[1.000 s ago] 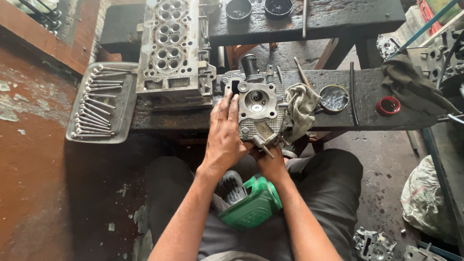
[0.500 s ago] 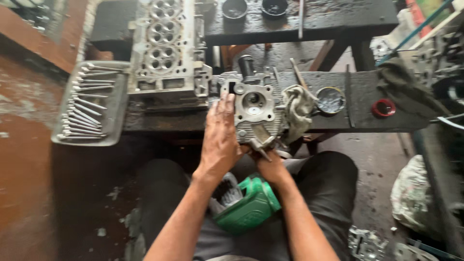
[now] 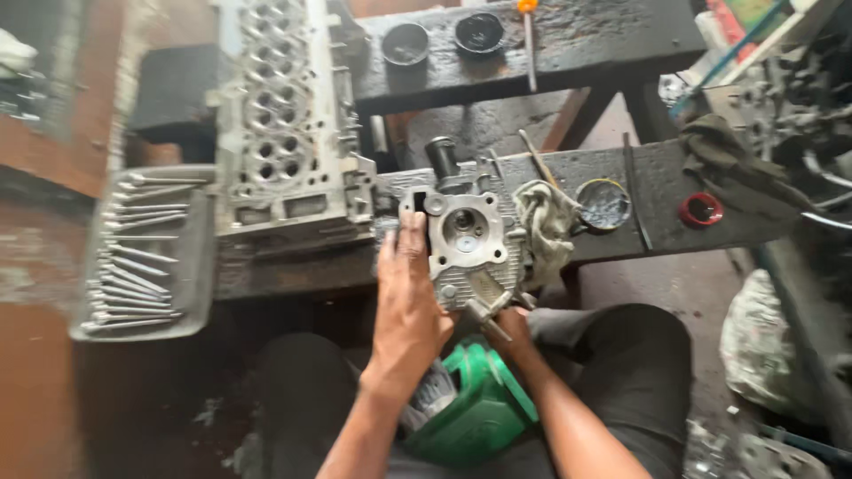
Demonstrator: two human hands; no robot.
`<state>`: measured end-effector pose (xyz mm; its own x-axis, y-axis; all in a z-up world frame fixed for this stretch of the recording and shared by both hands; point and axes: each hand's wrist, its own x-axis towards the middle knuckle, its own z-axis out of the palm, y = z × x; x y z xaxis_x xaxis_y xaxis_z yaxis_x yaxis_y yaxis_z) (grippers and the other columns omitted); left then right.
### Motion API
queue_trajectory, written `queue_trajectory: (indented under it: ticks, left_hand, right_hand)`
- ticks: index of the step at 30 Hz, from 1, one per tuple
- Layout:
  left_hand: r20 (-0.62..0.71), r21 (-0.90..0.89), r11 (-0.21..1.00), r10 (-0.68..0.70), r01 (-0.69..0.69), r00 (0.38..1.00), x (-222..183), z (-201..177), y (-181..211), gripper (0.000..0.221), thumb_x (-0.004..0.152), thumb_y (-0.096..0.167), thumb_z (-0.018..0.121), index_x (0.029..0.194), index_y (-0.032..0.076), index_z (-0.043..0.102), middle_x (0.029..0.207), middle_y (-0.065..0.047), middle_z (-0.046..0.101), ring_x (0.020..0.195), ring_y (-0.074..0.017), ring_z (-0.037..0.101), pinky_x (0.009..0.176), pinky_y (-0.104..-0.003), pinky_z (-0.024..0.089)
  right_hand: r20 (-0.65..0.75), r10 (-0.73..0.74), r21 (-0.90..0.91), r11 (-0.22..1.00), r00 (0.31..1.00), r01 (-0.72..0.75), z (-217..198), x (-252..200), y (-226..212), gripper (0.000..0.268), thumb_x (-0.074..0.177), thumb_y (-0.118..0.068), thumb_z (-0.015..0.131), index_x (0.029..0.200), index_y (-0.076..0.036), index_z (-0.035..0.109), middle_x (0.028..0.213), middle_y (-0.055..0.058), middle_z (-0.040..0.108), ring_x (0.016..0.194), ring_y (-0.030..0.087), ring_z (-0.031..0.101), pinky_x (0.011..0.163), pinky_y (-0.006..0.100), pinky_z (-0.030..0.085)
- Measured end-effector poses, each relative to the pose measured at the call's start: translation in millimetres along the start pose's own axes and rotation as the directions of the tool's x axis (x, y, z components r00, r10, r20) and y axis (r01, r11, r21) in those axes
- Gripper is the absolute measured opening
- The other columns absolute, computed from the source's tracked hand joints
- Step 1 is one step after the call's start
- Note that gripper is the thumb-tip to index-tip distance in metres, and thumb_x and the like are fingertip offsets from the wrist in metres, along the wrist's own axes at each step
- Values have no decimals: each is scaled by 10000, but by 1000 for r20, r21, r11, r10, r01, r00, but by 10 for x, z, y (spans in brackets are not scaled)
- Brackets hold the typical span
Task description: The person cleans a cylinder head component with a cloth, applies a substance from a small container to a valve stem, and inserts the valve into the cylinder head.
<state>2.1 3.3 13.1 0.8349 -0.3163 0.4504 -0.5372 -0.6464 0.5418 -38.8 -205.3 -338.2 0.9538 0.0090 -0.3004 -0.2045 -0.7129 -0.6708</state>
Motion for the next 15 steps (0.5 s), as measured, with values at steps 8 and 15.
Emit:
queue_trajectory:
  ticks: [8, 15]
  left_hand:
    - [-242, -813, 504, -748, 291, 618, -802, 342, -248, 501, 1056, 275, 600, 1456, 35, 417, 1409, -174, 562, 1409, -290, 519, 1237, -458, 351]
    - [678, -727, -638, -611, 252, 409, -978, 1008, -528, 401, 984, 416, 457, 1174, 126, 658, 1083, -56, 722, 966, -230, 655, 826, -373, 488]
  right_hand:
    - [332, 54, 45, 996, 942, -73, -1382, -1079, -1325, 226, 849, -63, 675, 1070, -74, 719, 971, 138, 762, 926, 304, 725, 813, 397, 564]
    - [-8, 6, 328, 945, 1000, -3, -2946, -1197, -1668, 178, 811, -70, 758, 979, -22, 796, 894, 69, 672, 825, 168, 725, 752, 293, 574]
